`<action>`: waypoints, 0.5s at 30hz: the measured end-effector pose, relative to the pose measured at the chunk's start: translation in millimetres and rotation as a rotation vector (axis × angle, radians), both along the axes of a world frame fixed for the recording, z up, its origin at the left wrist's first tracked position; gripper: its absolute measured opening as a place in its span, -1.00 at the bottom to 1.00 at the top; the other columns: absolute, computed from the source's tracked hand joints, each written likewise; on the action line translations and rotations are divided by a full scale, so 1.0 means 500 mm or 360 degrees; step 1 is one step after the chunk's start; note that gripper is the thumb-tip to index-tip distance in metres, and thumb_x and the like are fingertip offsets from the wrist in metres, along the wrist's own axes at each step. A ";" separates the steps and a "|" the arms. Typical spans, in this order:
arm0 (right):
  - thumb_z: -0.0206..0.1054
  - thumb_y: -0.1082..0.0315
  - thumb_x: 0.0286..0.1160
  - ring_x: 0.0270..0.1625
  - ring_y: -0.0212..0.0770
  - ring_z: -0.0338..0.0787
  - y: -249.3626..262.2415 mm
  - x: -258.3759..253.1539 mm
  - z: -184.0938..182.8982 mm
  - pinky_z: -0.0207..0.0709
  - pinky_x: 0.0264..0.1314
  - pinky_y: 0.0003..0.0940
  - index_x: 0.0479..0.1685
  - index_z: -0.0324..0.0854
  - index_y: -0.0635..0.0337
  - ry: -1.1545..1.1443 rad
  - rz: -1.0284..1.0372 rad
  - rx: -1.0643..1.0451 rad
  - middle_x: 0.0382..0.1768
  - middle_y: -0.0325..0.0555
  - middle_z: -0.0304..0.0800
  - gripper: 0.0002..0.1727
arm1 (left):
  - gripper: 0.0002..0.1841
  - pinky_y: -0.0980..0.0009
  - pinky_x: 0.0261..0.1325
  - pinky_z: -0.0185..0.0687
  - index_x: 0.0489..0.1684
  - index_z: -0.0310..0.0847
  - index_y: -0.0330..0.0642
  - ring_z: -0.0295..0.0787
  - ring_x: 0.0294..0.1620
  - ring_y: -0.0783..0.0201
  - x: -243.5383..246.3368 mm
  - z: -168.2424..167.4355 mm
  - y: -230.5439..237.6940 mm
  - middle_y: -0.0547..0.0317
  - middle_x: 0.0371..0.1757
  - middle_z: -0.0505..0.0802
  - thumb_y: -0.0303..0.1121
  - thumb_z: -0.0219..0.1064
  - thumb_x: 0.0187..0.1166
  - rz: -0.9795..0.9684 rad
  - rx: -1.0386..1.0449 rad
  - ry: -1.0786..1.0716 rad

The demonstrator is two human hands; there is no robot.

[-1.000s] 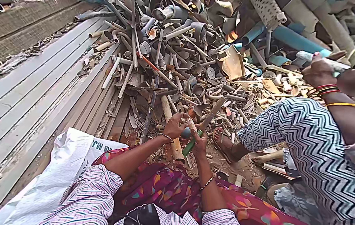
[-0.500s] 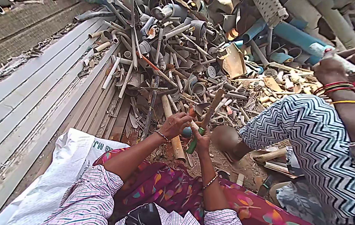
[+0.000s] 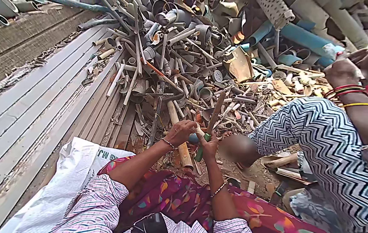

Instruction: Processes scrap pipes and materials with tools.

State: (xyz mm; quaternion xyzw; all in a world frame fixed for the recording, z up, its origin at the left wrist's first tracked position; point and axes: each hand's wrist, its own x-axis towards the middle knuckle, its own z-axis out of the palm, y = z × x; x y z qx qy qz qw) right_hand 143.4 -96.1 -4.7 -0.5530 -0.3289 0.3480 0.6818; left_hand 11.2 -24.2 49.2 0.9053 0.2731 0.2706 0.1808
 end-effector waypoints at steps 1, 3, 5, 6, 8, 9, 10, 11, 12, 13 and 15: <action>0.47 0.54 0.36 -0.60 -0.58 0.53 0.001 0.000 0.000 0.50 -0.49 -0.66 0.10 0.60 0.45 0.0006 -0.0003 -0.0017 -0.45 -0.26 0.66 -0.66 | -0.86 -0.05 0.19 0.73 -0.09 0.78 -0.43 0.88 0.06 -0.19 0.000 -0.004 0.001 -0.25 -0.04 0.89 -0.62 0.38 0.49 -0.0010 0.0058 -0.0012; 0.48 0.54 0.37 -0.57 -0.58 0.55 0.000 -0.001 0.003 0.50 -0.47 -0.66 0.10 0.61 0.44 0.0023 -0.0009 -0.0049 -0.41 -0.23 0.68 -0.67 | -0.90 -0.04 0.13 0.75 -0.19 0.80 -0.42 0.89 -0.01 -0.18 0.000 -0.008 0.003 -0.24 -0.11 0.89 -0.63 0.39 0.46 -0.0031 0.0143 -0.0033; 0.48 0.55 0.36 -0.54 -0.58 0.57 0.000 0.000 0.004 0.52 -0.44 -0.65 0.09 0.62 0.44 0.0044 -0.0006 -0.0055 -0.39 -0.22 0.70 -0.68 | -0.93 -0.02 0.09 0.77 -0.25 0.79 -0.42 0.90 -0.05 -0.16 0.000 -0.010 0.005 -0.22 -0.16 0.89 -0.62 0.40 0.45 -0.0040 0.0171 -0.0044; 0.48 0.55 0.35 -0.58 -0.57 0.56 0.001 0.001 0.002 0.51 -0.47 -0.65 0.08 0.62 0.43 0.0065 -0.0006 -0.0053 -0.43 -0.24 0.69 -0.68 | -0.94 -0.02 0.09 0.76 -0.26 0.79 -0.41 0.90 -0.05 -0.16 0.000 -0.008 0.006 -0.21 -0.17 0.89 -0.61 0.40 0.46 -0.0035 0.0155 -0.0036; 0.46 0.56 0.35 -0.67 -0.55 0.51 0.004 0.000 0.001 0.50 -0.56 -0.63 0.05 0.61 0.42 0.0120 0.0000 -0.0031 -0.54 -0.27 0.64 -0.71 | -0.93 -0.02 0.13 0.74 -0.23 0.79 -0.42 0.88 -0.03 -0.15 0.000 -0.004 0.007 -0.22 -0.15 0.89 -0.59 0.40 0.49 -0.0014 0.0079 -0.0001; 0.45 0.56 0.36 -0.69 -0.55 0.49 0.004 -0.001 0.001 0.49 -0.59 -0.63 0.04 0.60 0.41 0.0134 0.0005 -0.0024 -0.57 -0.29 0.63 -0.72 | -0.92 -0.03 0.15 0.74 -0.21 0.79 -0.43 0.88 -0.01 -0.16 0.000 -0.003 0.007 -0.22 -0.13 0.89 -0.58 0.41 0.49 -0.0004 0.0051 0.0008; 0.44 0.57 0.37 -0.71 -0.55 0.48 0.004 -0.002 0.002 0.49 -0.60 -0.63 0.03 0.60 0.41 0.0143 0.0005 -0.0023 -0.58 -0.30 0.62 -0.73 | -0.91 -0.04 0.17 0.73 -0.19 0.79 -0.44 0.88 0.00 -0.16 0.000 -0.003 0.007 -0.23 -0.12 0.89 -0.58 0.41 0.49 0.0006 0.0027 0.0014; 0.44 0.57 0.38 -0.72 -0.55 0.47 0.004 -0.002 0.004 0.47 -0.61 -0.63 0.04 0.61 0.42 0.0156 0.0002 -0.0032 -0.59 -0.30 0.61 -0.73 | -0.89 -0.05 0.19 0.71 -0.15 0.78 -0.45 0.87 0.02 -0.18 0.000 -0.002 0.007 -0.25 -0.10 0.88 -0.57 0.40 0.51 0.0017 -0.0004 0.0032; 0.45 0.58 0.39 -0.72 -0.54 0.46 0.005 -0.003 0.005 0.46 -0.62 -0.63 0.05 0.60 0.43 0.0168 -0.0003 -0.0047 -0.60 -0.29 0.60 -0.73 | -0.87 -0.07 0.20 0.71 -0.12 0.76 -0.46 0.86 0.03 -0.20 0.001 -0.003 0.006 -0.26 -0.08 0.88 -0.56 0.39 0.53 0.0025 -0.0019 0.0046; 0.45 0.58 0.40 -0.72 -0.54 0.46 0.005 -0.003 0.006 0.45 -0.61 -0.63 0.06 0.60 0.43 0.0170 -0.0003 -0.0063 -0.60 -0.29 0.59 -0.72 | -0.85 -0.08 0.22 0.70 -0.06 0.76 -0.46 0.86 0.06 -0.22 0.000 -0.002 0.006 -0.28 -0.04 0.88 -0.54 0.38 0.55 0.0033 -0.0034 0.0065; 0.45 0.59 0.39 -0.70 -0.54 0.48 0.005 -0.002 0.005 0.48 -0.59 -0.63 0.07 0.61 0.44 0.0151 0.0003 -0.0080 -0.57 -0.27 0.61 -0.72 | -0.84 -0.09 0.22 0.69 -0.05 0.76 -0.44 0.86 0.05 -0.22 0.000 0.000 0.004 -0.28 -0.05 0.88 -0.51 0.36 0.58 0.0034 -0.0035 0.0088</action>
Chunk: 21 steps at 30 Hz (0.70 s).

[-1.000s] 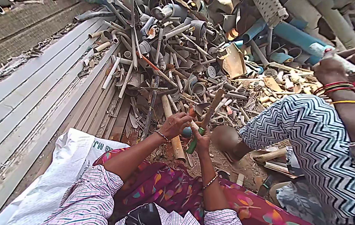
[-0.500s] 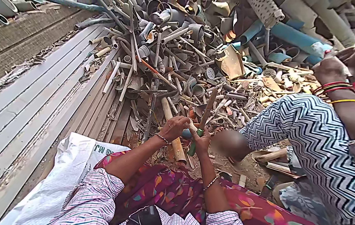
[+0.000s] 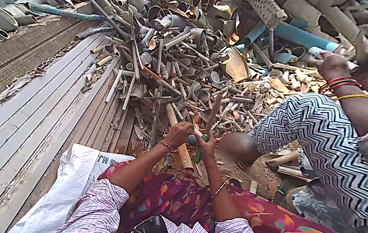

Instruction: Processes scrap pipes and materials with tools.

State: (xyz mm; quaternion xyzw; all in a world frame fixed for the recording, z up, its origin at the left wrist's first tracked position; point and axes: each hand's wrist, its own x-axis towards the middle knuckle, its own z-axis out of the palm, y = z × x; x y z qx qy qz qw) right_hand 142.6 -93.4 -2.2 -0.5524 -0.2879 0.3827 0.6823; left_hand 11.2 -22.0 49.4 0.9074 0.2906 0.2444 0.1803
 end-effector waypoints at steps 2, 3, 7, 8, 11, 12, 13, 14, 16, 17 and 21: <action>0.45 0.58 0.39 -0.67 -0.56 0.48 0.000 0.002 -0.001 0.48 -0.56 -0.63 0.07 0.61 0.45 -0.0038 0.0016 -0.0010 -0.55 -0.26 0.63 -0.71 | -0.86 -0.10 0.17 0.69 -0.13 0.77 -0.44 0.86 0.00 -0.22 0.000 0.001 0.002 -0.26 -0.12 0.88 -0.52 0.35 0.59 -0.0009 0.0004 0.0000; 0.46 0.57 0.38 -0.68 -0.56 0.49 -0.001 0.002 -0.001 0.48 -0.56 -0.63 0.06 0.62 0.44 -0.0060 0.0024 -0.0013 -0.56 -0.27 0.62 -0.71 | -0.87 -0.10 0.18 0.69 -0.15 0.78 -0.44 0.86 0.00 -0.21 0.000 0.004 0.001 -0.26 -0.12 0.88 -0.53 0.34 0.60 -0.0006 -0.0011 0.0010; 0.49 0.56 0.35 -0.70 -0.56 0.47 -0.002 0.000 0.002 0.47 -0.59 -0.63 0.04 0.64 0.44 -0.0071 0.0021 -0.0002 -0.58 -0.29 0.62 -0.71 | -0.86 -0.06 0.22 0.70 -0.16 0.72 -0.50 0.82 0.09 -0.23 0.010 -0.005 -0.005 -0.36 0.12 0.79 -0.57 0.26 0.64 0.0088 -0.0066 0.0048; 0.48 0.57 0.37 -0.71 -0.55 0.46 -0.002 -0.001 0.003 0.46 -0.61 -0.62 0.01 0.65 0.44 -0.0032 0.0017 -0.0012 -0.60 -0.29 0.62 -0.74 | -0.86 -0.05 0.24 0.69 -0.16 0.69 -0.52 0.80 0.13 -0.24 0.013 -0.008 -0.008 -0.39 0.22 0.73 -0.58 0.25 0.64 0.0110 -0.0064 0.0066; 0.38 0.59 0.50 -0.81 -0.52 0.38 -0.002 -0.013 0.019 0.41 -0.73 -0.62 -0.12 0.61 0.41 0.0290 0.0007 -0.0069 -0.69 -0.28 0.55 -0.90 | -0.91 0.00 0.21 0.70 -0.31 0.70 -0.51 0.80 0.10 -0.24 0.016 -0.025 -0.004 -0.38 0.14 0.77 -0.64 0.29 0.54 0.0083 0.0183 -0.0033; 0.34 0.59 0.55 -0.84 -0.51 0.36 -0.002 -0.018 0.029 0.40 -0.77 -0.61 -0.15 0.57 0.40 0.0425 -0.0005 -0.0108 -0.72 -0.26 0.53 -0.95 | -0.91 -0.01 0.20 0.70 -0.33 0.70 -0.50 0.81 0.09 -0.24 0.015 -0.030 -0.002 -0.37 0.10 0.78 -0.65 0.30 0.52 0.0065 0.0251 -0.0064; 0.32 0.58 0.59 -0.86 -0.50 0.35 -0.002 -0.019 0.040 0.39 -0.80 -0.61 -0.16 0.54 0.39 0.0533 -0.0020 -0.0156 -0.73 -0.25 0.51 -0.95 | -0.91 -0.02 0.22 0.69 -0.33 0.70 -0.49 0.80 0.11 -0.23 0.013 -0.034 -0.001 -0.36 0.09 0.79 -0.64 0.30 0.52 0.0044 0.0289 -0.0079; 0.31 0.56 0.62 -0.87 -0.50 0.35 -0.001 -0.019 0.049 0.39 -0.81 -0.62 -0.17 0.52 0.38 0.0611 -0.0037 -0.0204 -0.73 -0.24 0.51 -0.94 | -0.92 -0.02 0.25 0.68 -0.34 0.71 -0.50 0.80 0.13 -0.24 0.011 -0.038 0.000 -0.36 0.07 0.80 -0.64 0.32 0.51 0.0017 0.0328 -0.0091; 0.30 0.53 0.65 -0.86 -0.50 0.36 0.002 -0.013 0.056 0.39 -0.81 -0.63 -0.18 0.50 0.36 0.0714 -0.0071 -0.0260 -0.71 -0.23 0.51 -0.92 | -0.92 -0.01 0.31 0.66 -0.36 0.69 -0.48 0.80 0.18 -0.25 0.009 -0.047 -0.003 -0.34 0.04 0.81 -0.62 0.33 0.51 -0.0052 0.0406 -0.0110; 0.30 0.52 0.65 -0.85 -0.50 0.36 0.004 -0.010 0.055 0.38 -0.81 -0.63 -0.19 0.49 0.36 0.0745 -0.0092 -0.0282 -0.71 -0.23 0.51 -0.91 | -0.92 -0.01 0.31 0.67 -0.36 0.69 -0.47 0.80 0.17 -0.25 0.009 -0.050 -0.005 -0.34 0.02 0.81 -0.62 0.33 0.50 -0.0088 0.0430 -0.0131; 0.29 0.46 0.69 -0.85 -0.51 0.37 0.006 0.004 0.040 0.38 -0.81 -0.64 -0.15 0.48 0.34 0.0820 -0.0146 -0.0379 -0.68 -0.23 0.49 -0.88 | -0.93 0.04 0.32 0.66 -0.34 0.68 -0.43 0.81 0.16 -0.22 0.012 -0.034 -0.023 -0.31 0.01 0.83 -0.58 0.34 0.49 -0.0136 0.0392 -0.0234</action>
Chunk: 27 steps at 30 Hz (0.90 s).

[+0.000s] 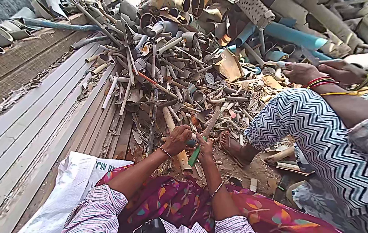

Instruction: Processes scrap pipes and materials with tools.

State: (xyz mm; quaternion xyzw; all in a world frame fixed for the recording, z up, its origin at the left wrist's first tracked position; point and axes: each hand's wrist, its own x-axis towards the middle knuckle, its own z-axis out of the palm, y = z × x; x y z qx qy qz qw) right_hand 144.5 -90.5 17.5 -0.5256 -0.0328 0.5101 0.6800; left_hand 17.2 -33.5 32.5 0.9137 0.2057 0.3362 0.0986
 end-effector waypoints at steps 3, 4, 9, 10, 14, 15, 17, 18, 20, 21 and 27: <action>0.29 0.47 0.68 -0.85 -0.50 0.38 -0.001 0.004 -0.003 0.40 -0.81 -0.63 -0.13 0.50 0.36 -0.0039 0.0030 0.0045 -0.68 -0.23 0.51 -0.90 | -0.68 -0.06 0.27 0.60 -0.52 0.71 -0.41 0.82 0.10 -0.18 -0.005 0.012 0.013 -0.22 -0.16 0.86 -0.34 0.26 0.58 0.0095 -0.0083 0.0028; 0.30 0.49 0.67 -0.85 -0.50 0.38 -0.001 0.002 0.000 0.41 -0.81 -0.63 -0.11 0.51 0.37 -0.0082 0.0051 0.0075 -0.68 -0.23 0.51 -0.90 | -0.65 -0.07 0.23 0.61 -0.59 0.71 -0.40 0.83 0.05 -0.16 -0.007 0.011 0.021 -0.19 -0.21 0.87 -0.32 0.30 0.58 0.0141 -0.0085 0.0052; 0.34 0.58 0.58 -0.81 -0.49 0.40 -0.004 0.004 -0.010 0.42 -0.75 -0.62 -0.04 0.55 0.44 -0.0317 0.0100 0.0207 -0.67 -0.22 0.53 -0.88 | -0.87 -0.15 0.33 0.60 -0.19 0.80 -0.41 0.79 0.18 -0.24 -0.004 0.027 0.017 -0.27 0.02 0.86 -0.50 0.48 0.44 0.0171 -0.0294 0.0179; 0.35 0.60 0.56 -0.81 -0.49 0.41 -0.004 0.003 -0.013 0.43 -0.74 -0.62 -0.03 0.56 0.44 -0.0335 0.0105 0.0228 -0.68 -0.22 0.53 -0.87 | -0.89 -0.14 0.33 0.60 -0.20 0.81 -0.39 0.81 0.17 -0.23 -0.004 0.026 0.015 -0.24 -0.02 0.88 -0.54 0.47 0.42 0.0157 -0.0264 0.0169; 0.37 0.66 0.46 -0.77 -0.51 0.45 -0.005 0.003 -0.020 0.46 -0.68 -0.63 0.00 0.57 0.45 -0.0452 0.0104 0.0351 -0.66 -0.25 0.56 -0.81 | -0.82 -0.15 0.36 0.59 -0.11 0.80 -0.41 0.81 0.19 -0.24 -0.010 0.034 0.014 -0.26 0.00 0.88 -0.50 0.50 0.42 0.0191 -0.0252 0.0160; 0.36 0.68 0.45 -0.75 -0.52 0.47 -0.007 0.004 -0.017 0.48 -0.65 -0.64 0.01 0.57 0.45 -0.0480 0.0104 0.0394 -0.62 -0.25 0.60 -0.80 | -0.79 -0.15 0.36 0.59 -0.07 0.79 -0.41 0.79 0.20 -0.25 -0.012 0.041 0.014 -0.29 0.03 0.86 -0.46 0.51 0.43 0.0227 -0.0323 0.0152; 0.32 0.72 0.42 -0.67 -0.52 0.53 -0.009 0.009 -0.014 0.51 -0.58 -0.64 0.01 0.59 0.45 -0.0537 0.0110 0.0493 -0.47 -0.22 0.71 -0.78 | -0.79 -0.10 0.30 0.63 -0.11 0.79 -0.42 0.79 0.15 -0.21 -0.016 0.052 0.016 -0.29 0.02 0.84 -0.42 0.51 0.47 0.0279 -0.0493 0.0107; 0.31 0.73 0.40 -0.64 -0.53 0.55 -0.010 0.011 -0.013 0.51 -0.57 -0.64 -0.01 0.61 0.44 -0.0565 0.0113 0.0532 -0.40 -0.20 0.76 -0.78 | -0.82 -0.06 0.26 0.65 -0.16 0.79 -0.43 0.80 0.11 -0.17 -0.017 0.055 0.017 -0.26 0.00 0.84 -0.43 0.48 0.50 0.0292 -0.0569 0.0072; 0.32 0.74 0.37 -0.63 -0.54 0.56 -0.011 0.013 -0.013 0.51 -0.57 -0.65 -0.02 0.62 0.43 -0.0614 0.0120 0.0579 -0.34 -0.20 0.81 -0.77 | -0.84 -0.02 0.26 0.65 -0.19 0.80 -0.44 0.81 0.10 -0.10 -0.019 0.063 0.016 -0.23 0.01 0.86 -0.45 0.45 0.53 0.0287 -0.0690 0.0061; 0.32 0.75 0.36 -0.64 -0.54 0.55 -0.012 0.012 -0.013 0.50 -0.58 -0.65 -0.03 0.63 0.43 -0.0628 0.0127 0.0587 -0.33 -0.20 0.81 -0.77 | -0.84 0.00 0.28 0.65 -0.15 0.80 -0.43 0.82 0.12 -0.07 -0.021 0.068 0.014 -0.21 0.04 0.86 -0.46 0.43 0.55 0.0280 -0.0753 0.0098; 0.33 0.73 0.34 -0.58 -0.53 0.60 -0.016 0.009 -0.019 0.55 -0.51 -0.61 -0.05 0.63 0.41 -0.0653 0.0214 0.0625 -0.25 -0.18 0.85 -0.77 | -0.71 0.12 0.36 0.60 0.15 0.73 -0.42 0.79 0.18 -0.01 -0.023 0.101 0.002 -0.21 0.14 0.85 -0.40 0.42 0.60 0.0304 -0.1184 0.0378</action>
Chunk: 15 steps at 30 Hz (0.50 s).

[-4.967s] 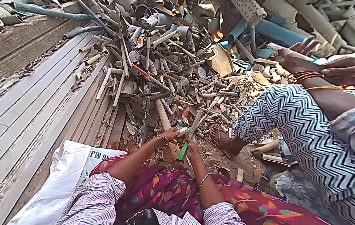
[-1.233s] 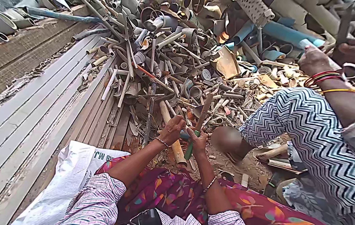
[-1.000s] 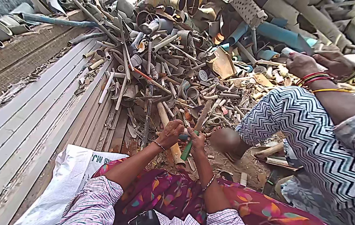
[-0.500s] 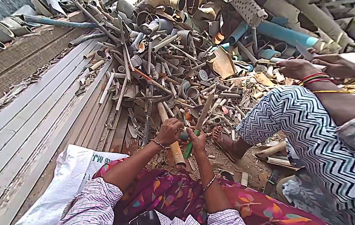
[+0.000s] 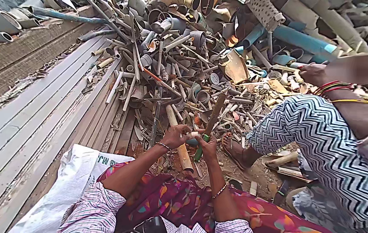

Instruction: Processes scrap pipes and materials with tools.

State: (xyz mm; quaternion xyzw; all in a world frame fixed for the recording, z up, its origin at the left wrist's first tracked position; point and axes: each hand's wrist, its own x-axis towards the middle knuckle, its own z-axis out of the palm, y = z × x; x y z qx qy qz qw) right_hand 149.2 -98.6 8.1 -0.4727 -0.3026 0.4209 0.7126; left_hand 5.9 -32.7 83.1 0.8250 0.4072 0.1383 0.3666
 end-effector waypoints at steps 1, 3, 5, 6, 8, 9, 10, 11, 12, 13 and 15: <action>0.33 0.73 0.33 -0.59 -0.54 0.60 0.000 0.000 -0.001 0.55 -0.51 -0.61 -0.05 0.63 0.40 0.0011 0.0009 0.0015 -0.25 -0.18 0.86 -0.77 | -0.73 0.16 0.32 0.61 0.11 0.72 -0.42 0.79 0.13 0.03 0.001 0.001 -0.001 -0.19 0.10 0.85 -0.41 0.43 0.59 0.0024 -0.0026 -0.0008; 0.32 0.74 0.34 -0.62 -0.54 0.59 0.000 -0.001 0.000 0.54 -0.53 -0.63 -0.03 0.64 0.41 0.0025 0.0027 0.0040 -0.29 -0.20 0.86 -0.76 | -0.75 0.17 0.30 0.62 0.07 0.72 -0.45 0.79 0.09 0.06 0.000 -0.003 -0.002 -0.19 0.06 0.85 -0.45 0.43 0.58 0.0042 -0.0035 -0.0043; 0.31 0.72 0.34 -0.64 -0.56 0.57 -0.001 -0.001 0.001 0.53 -0.54 -0.64 0.02 0.64 0.41 0.0009 0.0046 0.0062 -0.31 -0.22 0.86 -0.74 | -0.78 0.16 0.32 0.63 0.03 0.73 -0.47 0.81 0.10 0.05 -0.001 -0.012 -0.001 -0.19 0.04 0.86 -0.46 0.41 0.60 0.0021 0.0020 -0.0070; 0.30 0.72 0.35 -0.64 -0.56 0.56 -0.001 -0.002 0.001 0.52 -0.55 -0.65 0.02 0.63 0.41 0.0006 0.0050 0.0064 -0.31 -0.23 0.85 -0.73 | -0.80 0.16 0.35 0.62 0.00 0.74 -0.48 0.81 0.11 0.03 -0.001 -0.016 -0.001 -0.21 0.03 0.86 -0.47 0.40 0.60 0.0001 0.0058 -0.0072; 0.29 0.73 0.35 -0.63 -0.57 0.56 -0.001 -0.004 0.001 0.51 -0.56 -0.65 0.05 0.63 0.43 0.0018 0.0053 0.0069 -0.26 -0.21 0.86 -0.72 | -0.81 0.13 0.39 0.59 -0.02 0.75 -0.52 0.80 0.16 -0.05 0.001 -0.021 -0.001 -0.27 0.06 0.85 -0.51 0.36 0.62 -0.0052 0.0128 -0.0052; 0.28 0.73 0.35 -0.63 -0.57 0.57 -0.001 -0.004 0.001 0.51 -0.56 -0.65 0.07 0.62 0.44 0.0031 0.0052 0.0079 -0.23 -0.19 0.87 -0.71 | -0.80 0.12 0.40 0.58 -0.01 0.74 -0.53 0.79 0.18 -0.08 0.001 -0.022 -0.002 -0.29 0.08 0.85 -0.51 0.34 0.63 -0.0070 0.0140 -0.0037; 0.28 0.74 0.36 -0.62 -0.56 0.57 -0.001 -0.005 0.001 0.51 -0.56 -0.65 0.09 0.61 0.45 0.0047 0.0046 0.0091 -0.21 -0.18 0.89 -0.69 | -0.80 0.13 0.40 0.58 0.00 0.73 -0.54 0.79 0.18 -0.07 0.002 -0.022 -0.002 -0.29 0.09 0.84 -0.51 0.32 0.64 -0.0070 0.0127 -0.0037; 0.27 0.74 0.37 -0.63 -0.57 0.57 0.000 -0.005 0.001 0.50 -0.57 -0.65 0.11 0.60 0.45 0.0058 0.0038 0.0102 -0.20 -0.17 0.89 -0.69 | -0.79 0.14 0.38 0.60 0.02 0.72 -0.54 0.80 0.15 -0.04 0.002 -0.024 -0.001 -0.28 0.08 0.84 -0.50 0.32 0.65 -0.0045 0.0097 -0.0066; 0.26 0.74 0.37 -0.63 -0.57 0.57 0.000 -0.005 0.002 0.50 -0.58 -0.65 0.11 0.59 0.45 0.0070 0.0023 0.0111 -0.20 -0.17 0.90 -0.68 | -0.79 0.17 0.34 0.62 0.03 0.71 -0.52 0.81 0.11 0.01 0.002 -0.024 -0.001 -0.25 0.06 0.85 -0.49 0.31 0.66 -0.0001 0.0057 -0.0104; 0.26 0.75 0.37 -0.64 -0.57 0.56 0.000 -0.005 0.003 0.50 -0.58 -0.65 0.12 0.58 0.46 0.0082 0.0013 0.0117 -0.21 -0.17 0.89 -0.68 | -0.79 0.18 0.32 0.63 0.05 0.70 -0.50 0.82 0.09 0.05 0.001 -0.021 0.000 -0.22 0.04 0.85 -0.48 0.30 0.68 0.0049 0.0019 -0.0128; 0.26 0.75 0.36 -0.63 -0.57 0.57 0.000 -0.004 0.003 0.50 -0.58 -0.65 0.15 0.58 0.46 0.0101 0.0005 0.0125 -0.21 -0.18 0.89 -0.66 | -0.77 0.19 0.26 0.64 0.05 0.72 -0.46 0.82 0.01 0.11 0.000 -0.014 0.000 -0.18 -0.03 0.87 -0.43 0.26 0.73 0.0146 0.0012 -0.0141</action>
